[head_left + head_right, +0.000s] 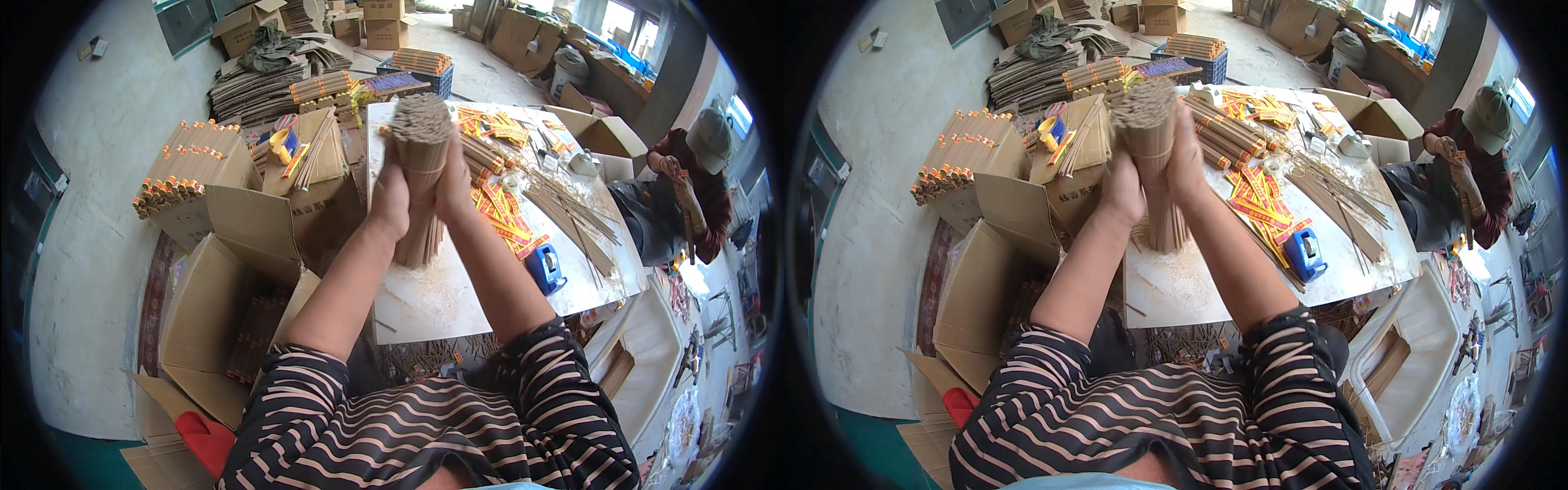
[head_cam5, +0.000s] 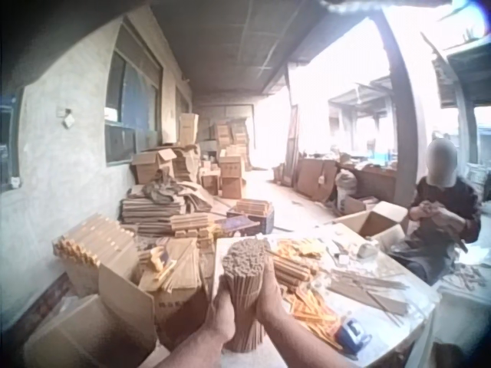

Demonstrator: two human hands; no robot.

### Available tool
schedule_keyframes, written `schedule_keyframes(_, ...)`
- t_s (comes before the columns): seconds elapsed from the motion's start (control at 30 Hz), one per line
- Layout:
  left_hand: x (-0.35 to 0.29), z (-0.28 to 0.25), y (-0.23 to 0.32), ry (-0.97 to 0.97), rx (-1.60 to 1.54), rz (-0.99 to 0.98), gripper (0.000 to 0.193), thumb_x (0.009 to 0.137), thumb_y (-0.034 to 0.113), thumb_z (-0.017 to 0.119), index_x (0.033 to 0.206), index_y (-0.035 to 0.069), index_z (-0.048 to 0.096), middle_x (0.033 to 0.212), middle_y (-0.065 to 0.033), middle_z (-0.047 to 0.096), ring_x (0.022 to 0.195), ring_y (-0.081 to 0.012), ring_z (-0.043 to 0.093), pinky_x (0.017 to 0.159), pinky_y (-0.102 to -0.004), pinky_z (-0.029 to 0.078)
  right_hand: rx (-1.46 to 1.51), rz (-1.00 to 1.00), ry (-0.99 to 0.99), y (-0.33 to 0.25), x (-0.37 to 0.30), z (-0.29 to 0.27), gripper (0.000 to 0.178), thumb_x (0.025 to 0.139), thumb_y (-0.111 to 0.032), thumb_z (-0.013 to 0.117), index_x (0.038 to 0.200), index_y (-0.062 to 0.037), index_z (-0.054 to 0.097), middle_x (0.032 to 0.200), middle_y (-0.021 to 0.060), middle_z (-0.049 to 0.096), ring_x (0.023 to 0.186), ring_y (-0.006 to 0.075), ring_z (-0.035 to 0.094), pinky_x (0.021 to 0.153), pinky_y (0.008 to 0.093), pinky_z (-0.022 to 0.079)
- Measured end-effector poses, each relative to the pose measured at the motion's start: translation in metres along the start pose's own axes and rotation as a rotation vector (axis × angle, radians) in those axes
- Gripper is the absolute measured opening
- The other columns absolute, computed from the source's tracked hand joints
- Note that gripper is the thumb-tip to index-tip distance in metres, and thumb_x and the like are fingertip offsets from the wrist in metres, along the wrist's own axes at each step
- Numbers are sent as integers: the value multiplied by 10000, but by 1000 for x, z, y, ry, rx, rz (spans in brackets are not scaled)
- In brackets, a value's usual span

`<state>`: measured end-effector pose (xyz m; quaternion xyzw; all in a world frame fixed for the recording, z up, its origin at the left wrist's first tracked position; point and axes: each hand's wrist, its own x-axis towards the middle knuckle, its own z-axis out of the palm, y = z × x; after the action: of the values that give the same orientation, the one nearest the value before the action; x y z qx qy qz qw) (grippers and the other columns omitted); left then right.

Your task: The person gathers thin wooden sticks from a white bin and the table, aligns them into bundles, and secures them with rubber bands. The person repeatedly picks up sticks, arranges them, and places the finished bundles into a cardboard box.

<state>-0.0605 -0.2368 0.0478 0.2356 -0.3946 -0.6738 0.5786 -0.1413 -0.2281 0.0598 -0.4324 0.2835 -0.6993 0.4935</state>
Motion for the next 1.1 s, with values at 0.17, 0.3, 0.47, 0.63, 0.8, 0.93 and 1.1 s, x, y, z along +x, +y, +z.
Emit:
schedule_keyframes(0.17, 5, -25, -4, -393, 147, 323, 627, 928, 510, 410, 1342, 44, 353, 1308, -43, 458, 1203, -163, 426, 1047, -329, 302, 81, -20, 62, 29, 18, -20, 588, 973, -503, 260, 1252, -38, 487, 1172, 90, 562, 1032, 159, 535, 931, 288, 397)
schedule_keyframes(0.3, 7, -40, -32, -258, 592, 508, 1021, 713, 376, 776, 1414, 42, 114, 1333, -106, 392, 1232, -191, 389, 1043, -325, 297, -251, -48, -26, 30, 8, -31, 620, 965, -524, 250, 1203, -22, 526, 1105, 91, 596, 968, 167, 563, 894, 301, 418)
schedule_keyframes(0.47, 0, -26, -18, -85, 530, 446, 792, 669, 308, 824, 1243, -2, 375, 1157, -101, 555, 1042, -179, 546, 919, -302, 432, -140, -85, 104, 12, 10, -20, 670, 945, -560, 267, 1123, 19, 553, 1030, 113, 608, 913, 161, 575, 831, 287, 442)
schedule_keyframes(0.63, 3, -37, -13, -212, 440, 505, 778, 662, 284, 833, 1234, 6, 384, 1142, -84, 546, 1040, -178, 537, 918, -308, 432, -204, -33, 31, 3, 6, -25, 734, 935, -596, 243, 1106, 37, 573, 1050, 125, 609, 941, 159, 556, 863, 286, 424)
schedule_keyframes(0.8, -3, -42, -20, -241, 533, 373, 754, 645, 154, 822, 1242, 8, 386, 1154, -83, 538, 1062, -190, 527, 942, -327, 414, -252, -72, 124, 22, -1, -23, 695, 955, -563, 238, 1136, 27, 557, 1061, 116, 602, 974, 160, 535, 904, 287, 402)
schedule_keyframes(0.93, -9, -33, -13, -196, 617, 421, 795, 649, 152, 816, 1276, 9, 349, 1184, -90, 520, 1078, -189, 515, 952, -317, 406, -141, -64, 95, 12, 2, -21, 674, 965, -539, 235, 1097, 28, 573, 1014, 108, 616, 906, 154, 560, 867, 278, 419)
schedule_keyframes(1.1, -4, -58, -21, -287, 610, 332, 957, 636, 220, 842, 1346, 35, 227, 1284, -104, 442, 1176, -193, 448, 988, -327, 374, -286, -152, 52, 19, -6, -26, 679, 967, -534, 210, 1129, 24, 562, 1064, 123, 608, 955, 178, 553, 908, 298, 400)
